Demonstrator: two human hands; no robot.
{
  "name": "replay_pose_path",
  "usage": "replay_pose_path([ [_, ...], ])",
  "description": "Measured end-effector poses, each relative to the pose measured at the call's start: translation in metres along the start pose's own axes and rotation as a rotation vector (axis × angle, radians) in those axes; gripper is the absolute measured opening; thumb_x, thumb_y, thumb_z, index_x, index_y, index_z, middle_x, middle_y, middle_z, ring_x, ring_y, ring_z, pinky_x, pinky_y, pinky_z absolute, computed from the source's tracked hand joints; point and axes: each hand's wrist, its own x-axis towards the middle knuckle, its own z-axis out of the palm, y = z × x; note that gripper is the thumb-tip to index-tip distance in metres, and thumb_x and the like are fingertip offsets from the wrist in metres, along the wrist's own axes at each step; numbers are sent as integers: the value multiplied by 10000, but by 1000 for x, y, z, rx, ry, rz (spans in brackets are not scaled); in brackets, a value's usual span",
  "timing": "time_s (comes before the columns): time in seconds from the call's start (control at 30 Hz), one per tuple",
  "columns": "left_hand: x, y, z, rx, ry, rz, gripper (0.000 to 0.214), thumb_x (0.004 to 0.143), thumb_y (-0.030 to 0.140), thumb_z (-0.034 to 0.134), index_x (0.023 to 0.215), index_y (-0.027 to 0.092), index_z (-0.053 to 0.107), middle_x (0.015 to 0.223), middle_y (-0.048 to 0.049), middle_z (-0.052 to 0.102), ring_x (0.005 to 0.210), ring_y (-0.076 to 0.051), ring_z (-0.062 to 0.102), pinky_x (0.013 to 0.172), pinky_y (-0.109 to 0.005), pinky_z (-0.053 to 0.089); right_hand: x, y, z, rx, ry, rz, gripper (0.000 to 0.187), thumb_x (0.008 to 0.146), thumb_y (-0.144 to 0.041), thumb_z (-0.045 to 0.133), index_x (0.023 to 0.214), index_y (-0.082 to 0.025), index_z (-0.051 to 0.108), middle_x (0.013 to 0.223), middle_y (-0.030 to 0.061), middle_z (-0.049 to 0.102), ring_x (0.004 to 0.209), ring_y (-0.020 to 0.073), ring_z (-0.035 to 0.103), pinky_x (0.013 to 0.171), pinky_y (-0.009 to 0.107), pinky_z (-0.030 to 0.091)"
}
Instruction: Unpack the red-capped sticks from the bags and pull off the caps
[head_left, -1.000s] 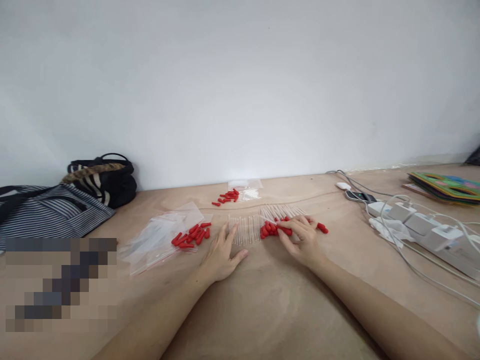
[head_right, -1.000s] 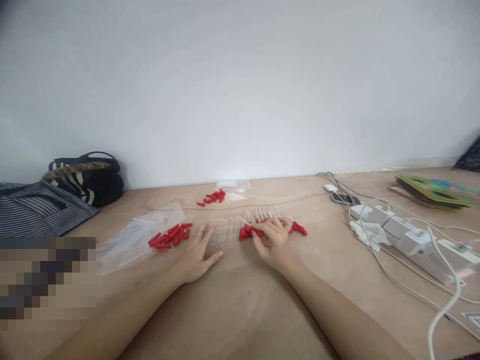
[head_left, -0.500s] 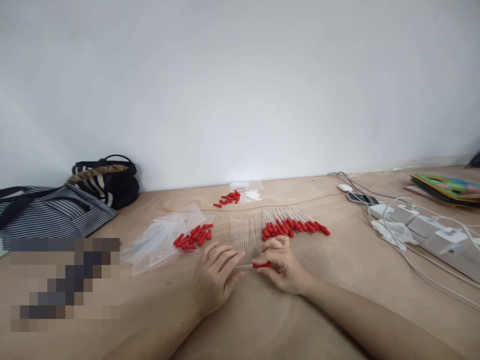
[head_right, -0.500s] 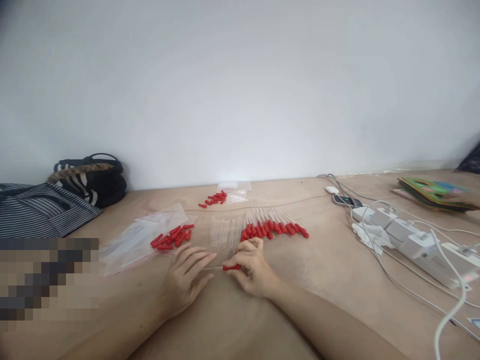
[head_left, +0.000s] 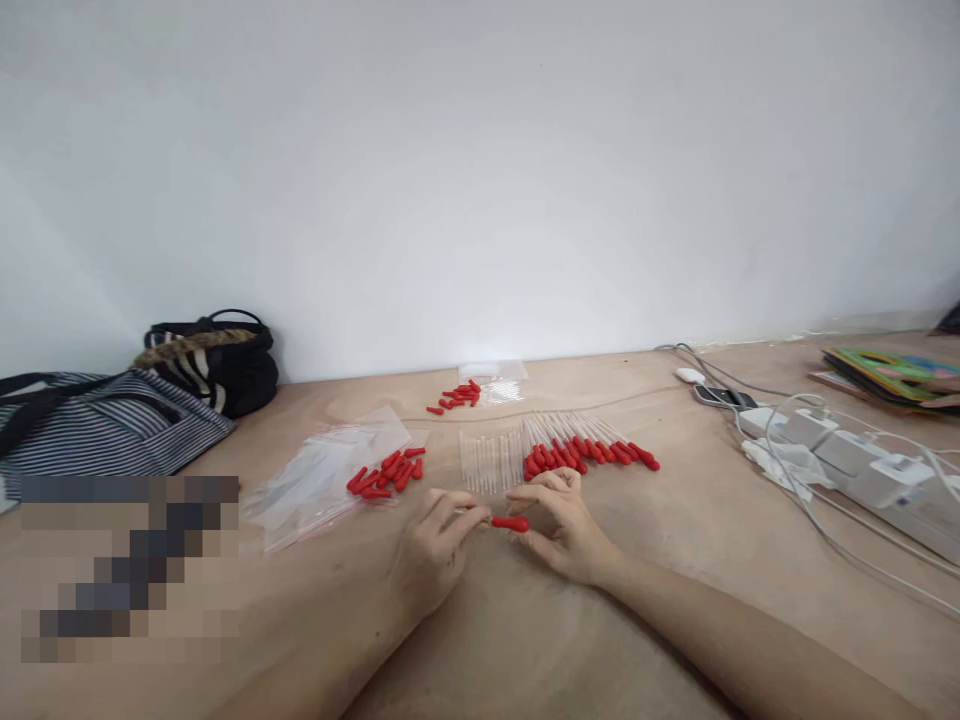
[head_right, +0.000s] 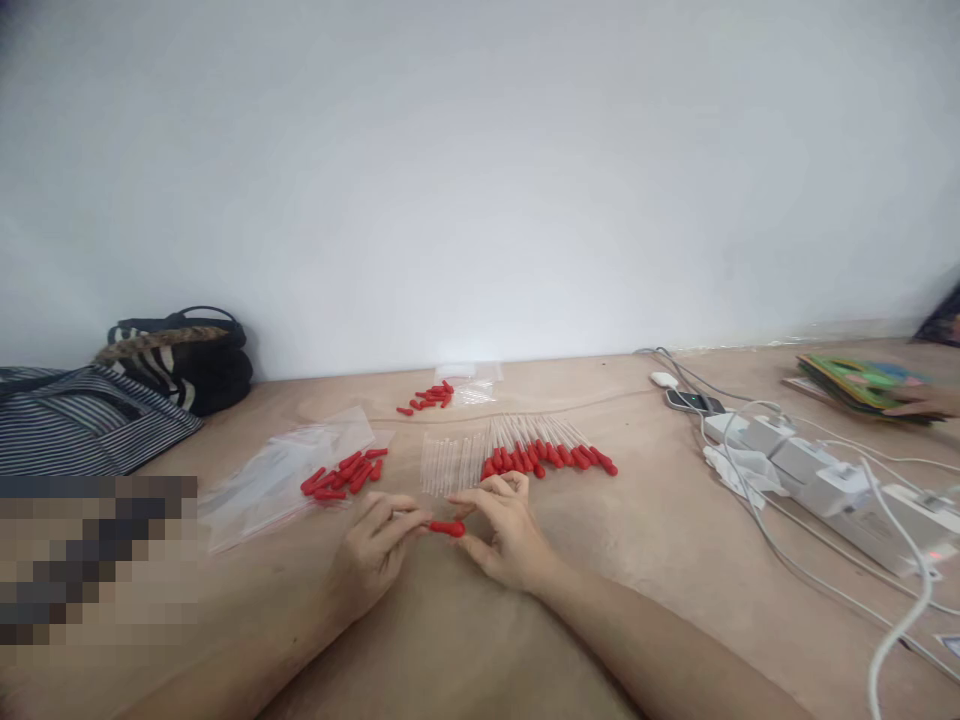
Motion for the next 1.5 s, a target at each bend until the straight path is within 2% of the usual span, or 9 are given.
replay_pose_path([
  [0.2, 2, 2, 4, -544, 163, -482, 112, 836, 279, 491, 837, 175, 530, 777, -27, 598, 660, -129, 597, 608, -236, 499, 5, -3, -1, -91, 119, -32, 189, 804, -312, 556, 970, -226, 580, 840, 6, 661, 830, 158, 538, 820, 364, 265],
  [0.33, 1, 7, 15, -914, 102, -567, 158, 772, 325, 589, 781, 175, 538, 817, -29, 611, 677, -131, 628, 633, -249, 526, 6, -7, 4, -190, 131, -93, 245, 817, -365, 545, 1022, -241, 594, 885, 16, 674, 864, 175, 531, 851, 389, 233],
  [0.47, 1, 7, 19, -1013, 18, -591, 205, 720, 359, 642, 750, 167, 576, 762, -23, 610, 711, -142, 618, 660, -257, 525, 5, -7, 9, -188, 138, -149, 171, 855, -303, 500, 967, -258, 622, 755, -20, 678, 782, 144, 517, 862, 387, 207],
  [0.63, -1, -1, 11, -882, -76, -748, 215, 703, 349, 646, 787, 164, 576, 702, -10, 627, 679, -143, 610, 637, -254, 517, 5, 0, 6, -233, 133, -150, 138, 852, -242, 495, 864, -238, 632, 692, -35, 656, 727, 121, 486, 868, 381, 186],
  [0.7, -2, -5, 7, -789, -101, -714, 182, 731, 319, 616, 825, 167, 580, 722, -14, 642, 687, -144, 616, 637, -255, 517, 5, 3, 3, -265, 126, -156, 138, 850, -233, 490, 849, -230, 628, 683, -32, 646, 734, 123, 484, 872, 383, 178],
  [0.87, -5, -11, 1, -418, -133, -298, 144, 807, 228, 537, 915, 203, 629, 822, -32, 641, 751, -134, 604, 696, -252, 491, 4, 6, 1, -358, 95, -190, 164, 855, -232, 462, 826, -222, 624, 658, -23, 622, 749, 127, 475, 885, 387, 163],
  [0.97, -7, -12, 1, -294, -127, -172, 147, 836, 219, 507, 913, 202, 631, 750, -20, 642, 686, -121, 596, 627, -228, 464, 2, 7, 3, -395, 84, -221, 162, 844, -212, 460, 794, -211, 614, 621, -25, 594, 736, 123, 465, 891, 387, 161],
  [1.33, -15, -13, 5, -70, -113, -108, 240, 888, 253, 423, 727, 195, 591, 631, 9, 620, 588, -128, 562, 591, -265, 352, -3, 8, 2, -424, 53, -270, 178, 827, -188, 458, 685, -193, 566, 529, -43, 523, 685, 111, 450, 893, 390, 156],
  [1.5, -10, -23, -5, -73, -49, -175, 185, 862, 233, 445, 751, 186, 586, 650, -7, 604, 616, -131, 571, 576, -234, 428, -4, 20, -11, -415, 129, -111, 212, 849, -209, 443, 710, -198, 601, 585, -25, 585, 685, 118, 464, 870, 385, 170],
])
